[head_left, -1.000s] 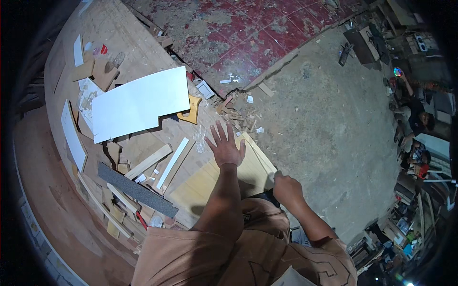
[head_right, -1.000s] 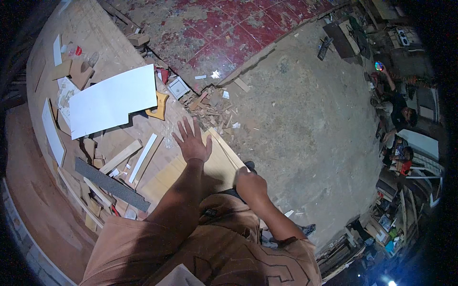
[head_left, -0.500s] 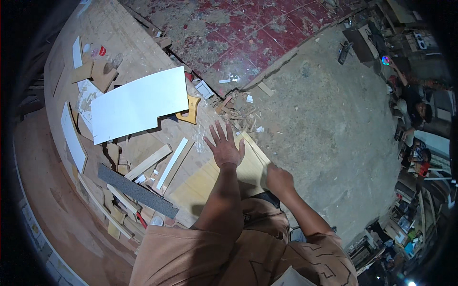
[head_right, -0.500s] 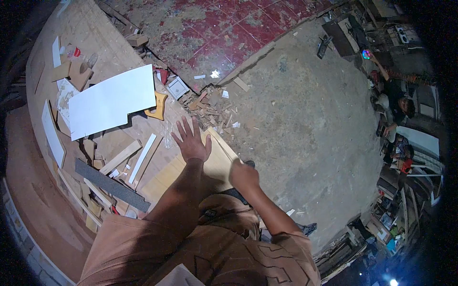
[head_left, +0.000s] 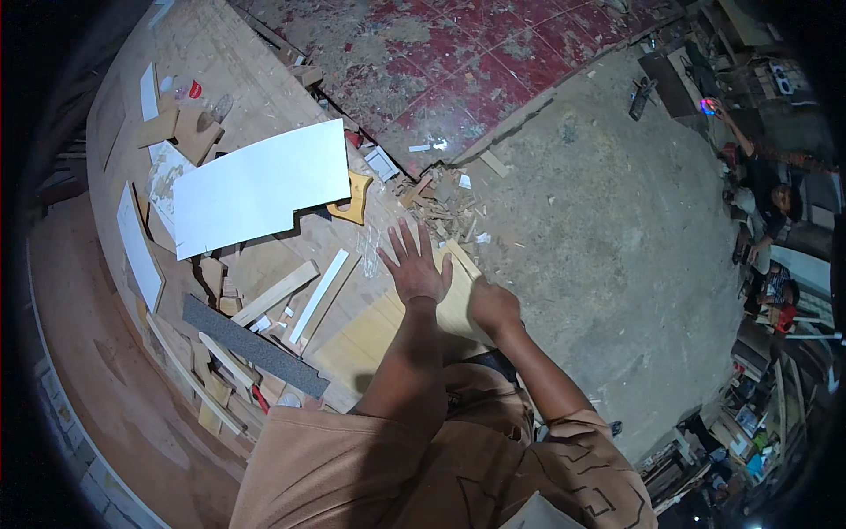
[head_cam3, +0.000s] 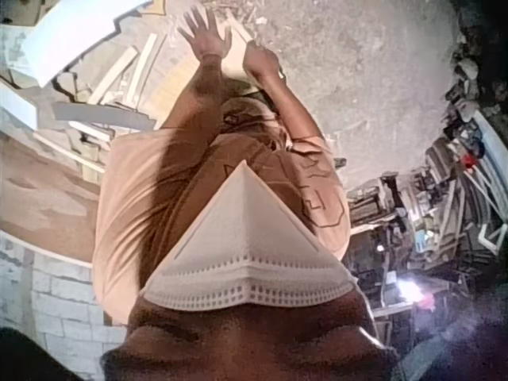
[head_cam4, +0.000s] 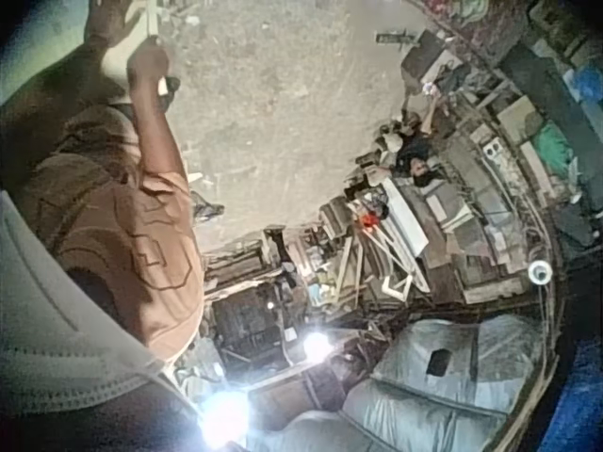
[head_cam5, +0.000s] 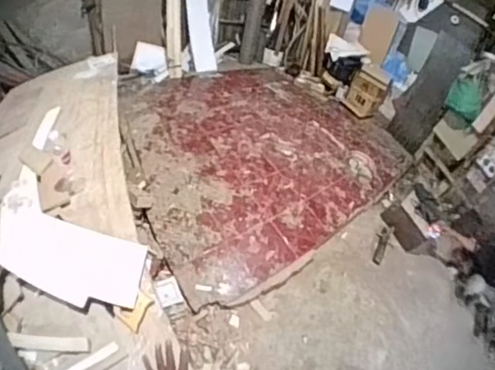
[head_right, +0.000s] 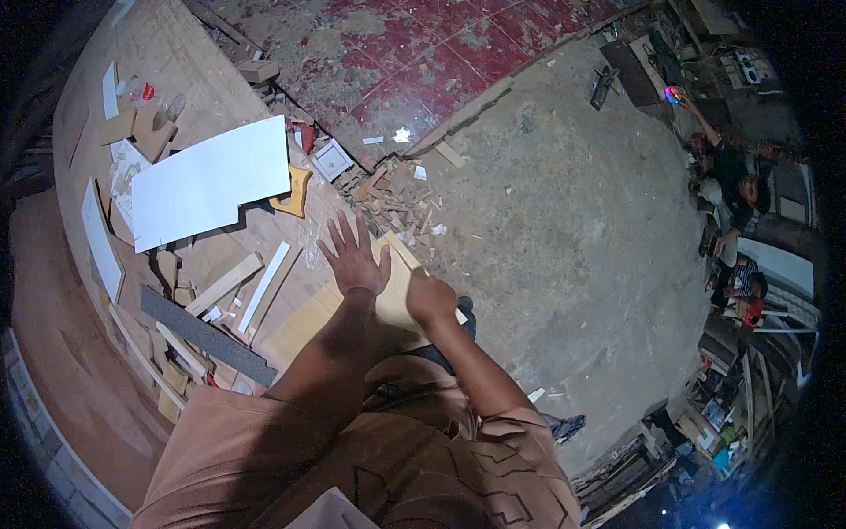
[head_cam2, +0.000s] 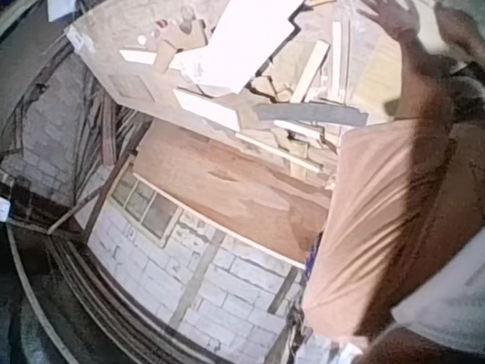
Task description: Chiseling a line into a wooden board to create a groove.
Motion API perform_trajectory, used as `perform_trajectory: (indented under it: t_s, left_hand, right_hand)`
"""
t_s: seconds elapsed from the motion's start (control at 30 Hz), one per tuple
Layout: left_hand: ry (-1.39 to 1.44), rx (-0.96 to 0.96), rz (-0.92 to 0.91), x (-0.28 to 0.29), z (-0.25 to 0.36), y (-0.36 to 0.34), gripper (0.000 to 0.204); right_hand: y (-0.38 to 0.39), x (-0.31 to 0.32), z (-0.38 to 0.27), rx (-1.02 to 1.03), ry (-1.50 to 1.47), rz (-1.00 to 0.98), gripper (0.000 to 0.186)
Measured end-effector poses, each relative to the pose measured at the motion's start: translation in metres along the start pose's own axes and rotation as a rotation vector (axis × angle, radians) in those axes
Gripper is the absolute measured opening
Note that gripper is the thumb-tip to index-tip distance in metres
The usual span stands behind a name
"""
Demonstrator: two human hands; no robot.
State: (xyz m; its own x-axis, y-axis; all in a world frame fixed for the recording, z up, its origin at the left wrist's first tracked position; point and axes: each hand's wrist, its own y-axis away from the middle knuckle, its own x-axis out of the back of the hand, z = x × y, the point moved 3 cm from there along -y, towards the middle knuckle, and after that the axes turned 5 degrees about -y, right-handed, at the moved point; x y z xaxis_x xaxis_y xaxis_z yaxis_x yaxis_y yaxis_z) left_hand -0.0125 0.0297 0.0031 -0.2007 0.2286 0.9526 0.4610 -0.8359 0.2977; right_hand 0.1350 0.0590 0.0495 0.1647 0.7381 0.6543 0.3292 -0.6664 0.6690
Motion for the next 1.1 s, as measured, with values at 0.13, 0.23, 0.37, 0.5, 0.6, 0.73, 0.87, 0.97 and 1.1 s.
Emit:
perform_trajectory:
  t_s: [0.13, 0.23, 0.37, 0.5, 0.6, 0.73, 0.87, 0.97, 1.1]
  left_hand:
    - [-0.018, 0.015, -0.013, -0.003, -0.007, 0.002, 0.082]
    - [0.000, 0.007, -0.031, 0.001, -0.002, 0.000, 0.083]
    - [-0.048, 0.030, -0.048, 0.004, -0.005, 0.001, 0.081]
    - [-0.067, 0.022, -0.083, 0.001, 0.003, 0.001, 0.081]
    - [0.002, 0.010, -0.013, -0.002, -0.002, 0.003, 0.080]
    - [-0.009, 0.027, -0.056, 0.000, -0.003, 0.003, 0.080]
    - [-0.001, 0.013, -0.018, 0.000, -0.002, 0.001, 0.080]
    - [-0.009, 0.006, -0.005, -0.004, -0.002, 0.002, 0.081]
    - [-0.067, 0.021, -0.048, -0.001, 0.001, -0.001, 0.082]
  right_hand:
    - [0.075, 0.038, 0.014, -0.047, 0.071, -0.102, 0.020]
    - [0.093, 0.066, 0.002, -0.126, 0.105, -0.133, 0.020]
    - [0.031, 0.021, -0.008, -0.008, 0.090, -0.109, 0.023]
    - [-0.023, -0.001, -0.017, -0.030, 0.048, -0.056, 0.025]
    - [0.000, 0.003, -0.002, -0.031, 0.041, -0.091, 0.024]
    - [0.078, 0.059, -0.003, -0.112, 0.132, -0.186, 0.023]
    - [0.072, 0.054, -0.004, -0.063, 0.115, -0.154, 0.021]
    - [0.017, -0.005, 0.000, 0.386, 0.234, 0.148, 0.008]
    - [0.023, 0.002, -0.002, 0.411, 0.377, 0.375, 0.007]
